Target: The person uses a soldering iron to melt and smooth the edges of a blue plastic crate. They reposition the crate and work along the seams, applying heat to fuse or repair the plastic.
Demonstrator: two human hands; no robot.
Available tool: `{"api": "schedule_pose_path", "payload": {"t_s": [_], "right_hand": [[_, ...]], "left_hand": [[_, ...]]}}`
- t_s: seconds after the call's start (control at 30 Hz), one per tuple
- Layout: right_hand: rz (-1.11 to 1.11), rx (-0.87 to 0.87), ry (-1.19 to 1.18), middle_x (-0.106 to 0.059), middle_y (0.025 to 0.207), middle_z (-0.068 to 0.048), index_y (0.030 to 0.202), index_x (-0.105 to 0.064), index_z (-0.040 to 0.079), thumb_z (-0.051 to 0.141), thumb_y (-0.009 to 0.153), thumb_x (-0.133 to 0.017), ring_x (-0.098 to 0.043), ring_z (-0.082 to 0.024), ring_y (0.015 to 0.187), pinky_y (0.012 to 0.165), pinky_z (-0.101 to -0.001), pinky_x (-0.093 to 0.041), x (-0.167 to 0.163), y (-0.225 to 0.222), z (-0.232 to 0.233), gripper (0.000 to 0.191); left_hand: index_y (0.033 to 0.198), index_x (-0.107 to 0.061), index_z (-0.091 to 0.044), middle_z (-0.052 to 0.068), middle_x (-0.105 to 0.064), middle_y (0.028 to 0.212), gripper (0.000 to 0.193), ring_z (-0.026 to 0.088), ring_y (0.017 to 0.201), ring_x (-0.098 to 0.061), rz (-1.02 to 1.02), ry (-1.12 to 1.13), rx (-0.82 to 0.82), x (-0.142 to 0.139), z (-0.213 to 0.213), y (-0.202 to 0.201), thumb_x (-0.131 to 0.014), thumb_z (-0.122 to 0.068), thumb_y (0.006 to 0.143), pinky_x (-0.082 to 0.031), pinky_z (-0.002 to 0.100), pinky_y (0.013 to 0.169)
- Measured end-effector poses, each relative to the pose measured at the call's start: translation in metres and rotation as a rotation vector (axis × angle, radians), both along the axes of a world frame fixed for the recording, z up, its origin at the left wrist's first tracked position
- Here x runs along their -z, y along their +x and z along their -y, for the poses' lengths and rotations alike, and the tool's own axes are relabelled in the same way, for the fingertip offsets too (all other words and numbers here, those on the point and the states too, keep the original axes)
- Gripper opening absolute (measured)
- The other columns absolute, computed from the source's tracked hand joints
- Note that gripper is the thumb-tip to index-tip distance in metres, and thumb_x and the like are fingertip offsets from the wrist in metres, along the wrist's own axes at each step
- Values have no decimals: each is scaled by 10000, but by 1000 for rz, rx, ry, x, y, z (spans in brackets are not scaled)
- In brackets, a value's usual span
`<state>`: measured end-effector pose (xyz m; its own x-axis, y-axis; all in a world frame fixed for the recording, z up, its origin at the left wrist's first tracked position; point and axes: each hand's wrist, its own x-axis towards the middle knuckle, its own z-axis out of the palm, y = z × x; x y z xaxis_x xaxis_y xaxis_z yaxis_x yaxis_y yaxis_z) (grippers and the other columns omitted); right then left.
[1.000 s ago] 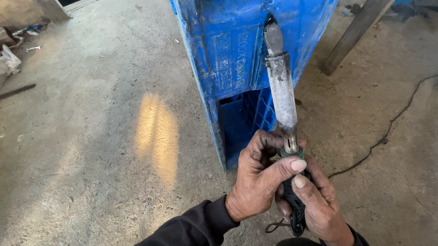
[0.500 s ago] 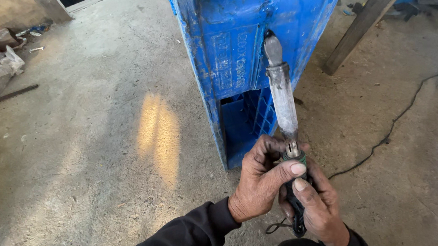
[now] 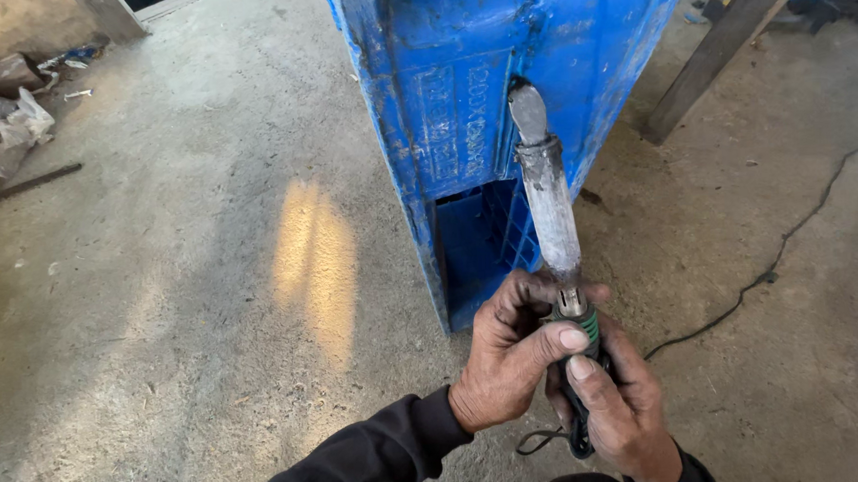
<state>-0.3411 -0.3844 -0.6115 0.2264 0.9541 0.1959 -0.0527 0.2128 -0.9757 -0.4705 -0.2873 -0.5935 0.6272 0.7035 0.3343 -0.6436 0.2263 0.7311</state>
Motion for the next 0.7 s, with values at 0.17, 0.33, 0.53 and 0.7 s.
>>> {"api": "schedule_pose_path", "payload": {"t_s": [0.17, 0.33, 0.53, 0.7], "right_hand": [[32, -9, 45, -609, 754, -55, 1447, -471, -45, 206, 1026, -498, -587, -93, 564, 457, -246, -475, 0, 2, -7, 491], [50, 17, 8, -610, 747, -55, 1442, -467, -34, 211, 1011, -503, -592, -98, 562, 455, -248, -479, -2, 1, -11, 497], [-11, -16, -29, -602, 779, -61, 1442, -474, -32, 215, 1022, -492, -597, -107, 585, 481, -249, -482, -9, 0, -10, 488], [-39, -18, -43, -600, 781, -67, 1468, -457, -19, 211, 1013, -495, -596, -113, 583, 478, -255, -487, -13, -1, -11, 511]], "left_hand": [[1156, -516, -55, 209, -650, 1373, 229, 116, 1037, -660, -14, 21, 16, -2, -5, -1, -689, -159, 1047, -585, 312, 889], [1152, -509, -57, 221, -647, 1372, 236, 117, 1050, -665, -40, 62, -6, -2, -11, 0, -690, -164, 1044, -591, 317, 901], [1150, -501, -57, 219, -653, 1372, 240, 117, 1068, -668, -39, 69, -16, -2, -10, 0, -689, -164, 1046, -589, 312, 911], [1149, -500, -56, 217, -660, 1356, 243, 119, 1032, -675, -33, 69, -26, -3, -10, 0, -692, -158, 1041, -590, 312, 884]]}}
